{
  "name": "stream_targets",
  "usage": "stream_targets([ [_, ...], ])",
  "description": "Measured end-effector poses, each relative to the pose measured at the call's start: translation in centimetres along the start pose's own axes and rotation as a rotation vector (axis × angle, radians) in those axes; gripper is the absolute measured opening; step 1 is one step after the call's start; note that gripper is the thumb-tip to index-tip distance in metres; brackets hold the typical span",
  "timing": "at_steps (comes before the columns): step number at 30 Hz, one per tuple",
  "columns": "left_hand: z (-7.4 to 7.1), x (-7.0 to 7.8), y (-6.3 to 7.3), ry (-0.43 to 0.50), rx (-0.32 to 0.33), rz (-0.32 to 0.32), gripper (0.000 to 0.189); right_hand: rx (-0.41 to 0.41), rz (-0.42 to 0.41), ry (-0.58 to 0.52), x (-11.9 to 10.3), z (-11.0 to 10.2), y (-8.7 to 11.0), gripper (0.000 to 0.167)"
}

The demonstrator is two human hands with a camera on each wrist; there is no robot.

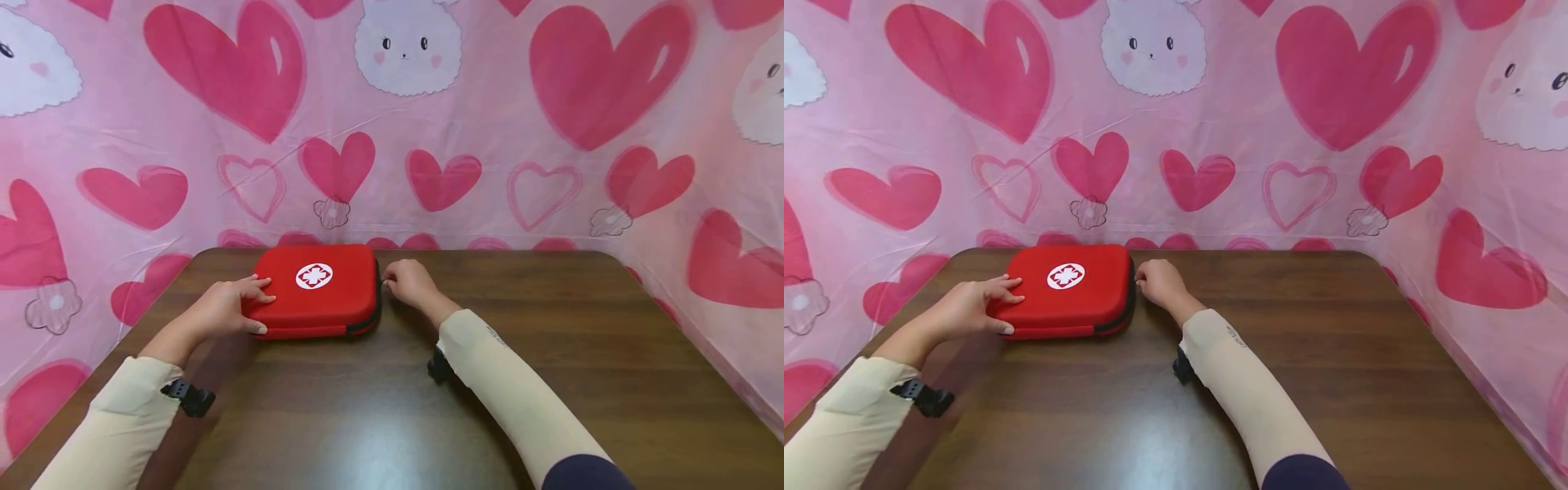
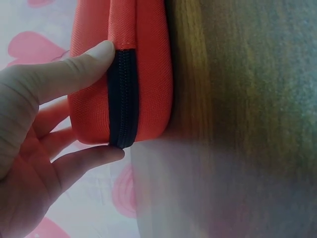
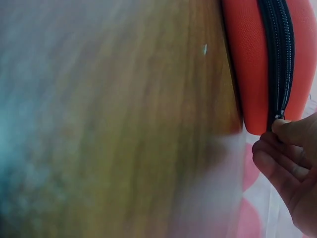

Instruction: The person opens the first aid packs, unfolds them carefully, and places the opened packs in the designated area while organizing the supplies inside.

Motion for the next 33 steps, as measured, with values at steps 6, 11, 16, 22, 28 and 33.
stream_targets([
  [6, -0.4, -0.1, 0.0, 0.036, -0.003, -0.010, 0.057, -0.073, -0.112, -0.013, 0.4, -0.9, 0.6, 0.007],
  [11, -0.7, -0.3, 0.3, 0.001, -0.006, -0.045, 0.053, -0.161, -0.203, -0.037, 0.1, -1.5, 1.9, 0.006],
  [16, -0.7, -0.6, 0.4, 0.093, 0.031, -0.117, 0.049, -0.237, -0.263, -0.064, -0.7, -1.6, 3.2, 0.006],
  [22, 0.1, -1.1, -0.4, 0.155, 0.074, -0.275, 0.092, -0.289, -0.261, -0.123, -1.4, -1.3, 4.3, 0.007],
  [28, 1.0, -1.6, -1.0, 0.223, 0.023, -0.355, 0.105, -0.289, -0.309, -0.102, -1.3, -1.3, 4.5, 0.008],
  [33, 0.8, -1.5, -1.5, 0.242, 0.007, -0.344, 0.104, -0.277, -0.315, -0.085, -0.3, -1.8, 3.8, 0.009],
])
Point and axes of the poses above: each hand's wrist, its own y-axis away from the middle knuckle, its own z-axis out of the palm, x = y × z, the point moved 1 cm from there along -y, towards the middle knuckle, and after that the axes turned 13 degrees about z, right-handed, at the moved point
